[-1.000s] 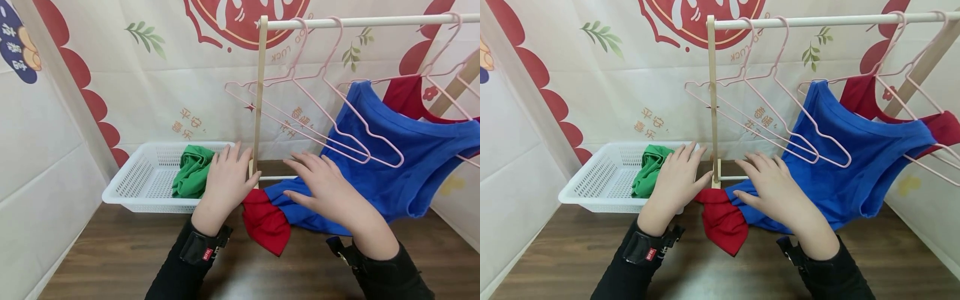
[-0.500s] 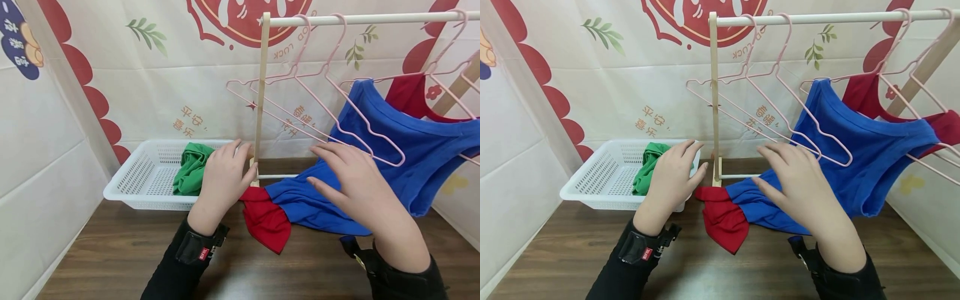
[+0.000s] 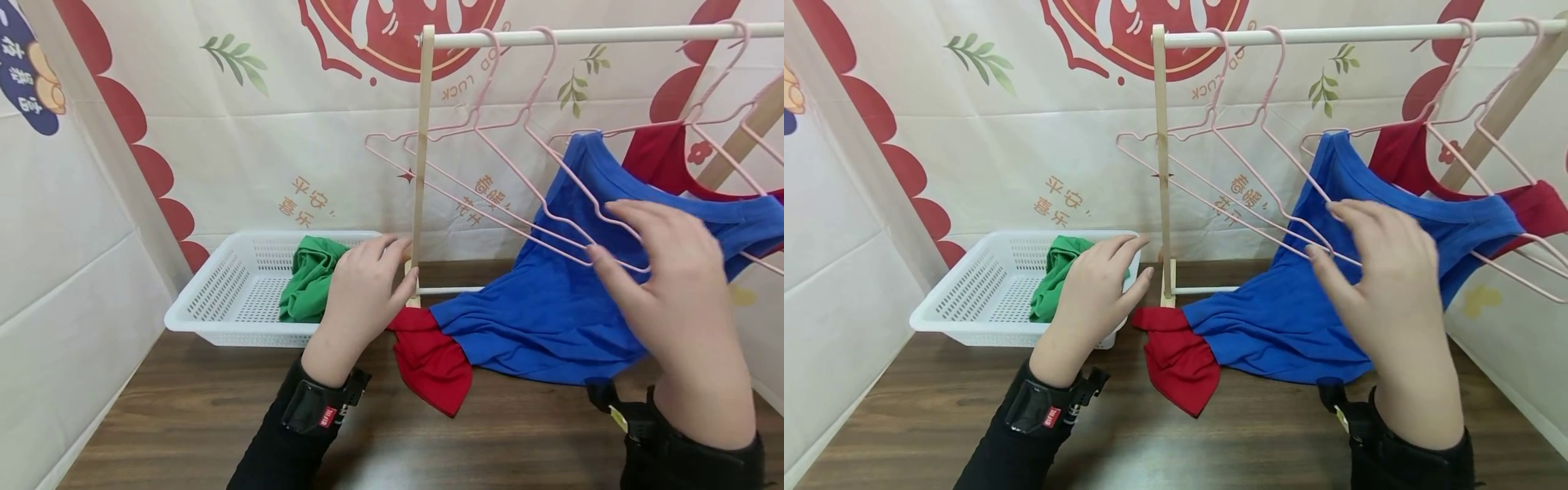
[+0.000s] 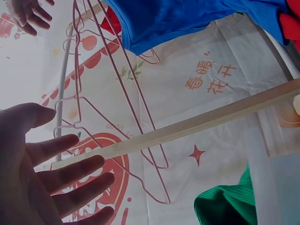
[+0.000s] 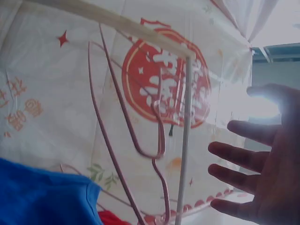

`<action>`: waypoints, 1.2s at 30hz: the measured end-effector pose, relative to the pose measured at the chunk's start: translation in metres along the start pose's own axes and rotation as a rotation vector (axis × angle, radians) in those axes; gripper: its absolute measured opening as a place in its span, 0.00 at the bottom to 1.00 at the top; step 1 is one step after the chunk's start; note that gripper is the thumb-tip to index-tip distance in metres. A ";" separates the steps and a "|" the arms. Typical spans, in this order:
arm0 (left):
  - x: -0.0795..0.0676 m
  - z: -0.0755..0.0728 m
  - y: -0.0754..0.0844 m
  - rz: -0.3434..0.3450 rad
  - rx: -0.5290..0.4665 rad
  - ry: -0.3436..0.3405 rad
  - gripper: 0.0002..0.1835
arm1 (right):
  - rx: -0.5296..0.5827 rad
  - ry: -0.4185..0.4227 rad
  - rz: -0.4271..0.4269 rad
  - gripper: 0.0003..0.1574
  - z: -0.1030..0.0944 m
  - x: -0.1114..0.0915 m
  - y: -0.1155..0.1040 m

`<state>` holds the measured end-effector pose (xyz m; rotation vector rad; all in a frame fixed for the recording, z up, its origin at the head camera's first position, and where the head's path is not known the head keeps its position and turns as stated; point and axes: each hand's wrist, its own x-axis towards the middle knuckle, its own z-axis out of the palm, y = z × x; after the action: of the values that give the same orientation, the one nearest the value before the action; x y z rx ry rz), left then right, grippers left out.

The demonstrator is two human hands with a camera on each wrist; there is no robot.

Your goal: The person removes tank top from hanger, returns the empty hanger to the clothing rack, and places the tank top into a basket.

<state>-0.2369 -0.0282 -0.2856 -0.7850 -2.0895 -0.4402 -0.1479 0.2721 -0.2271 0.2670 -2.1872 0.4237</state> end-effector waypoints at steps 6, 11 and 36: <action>0.000 0.000 -0.001 0.010 -0.006 -0.016 0.19 | -0.069 0.116 0.234 0.31 -0.012 0.003 0.008; 0.000 0.000 -0.001 0.010 -0.004 -0.027 0.18 | -0.073 0.184 0.514 0.31 -0.013 0.003 0.009; -0.001 -0.001 0.004 0.009 0.005 -0.102 0.18 | -0.034 0.155 1.047 0.39 -0.018 0.004 0.058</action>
<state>-0.2331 -0.0269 -0.2859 -0.8288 -2.1798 -0.3970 -0.1568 0.3328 -0.2256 -0.9448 -2.0197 0.9228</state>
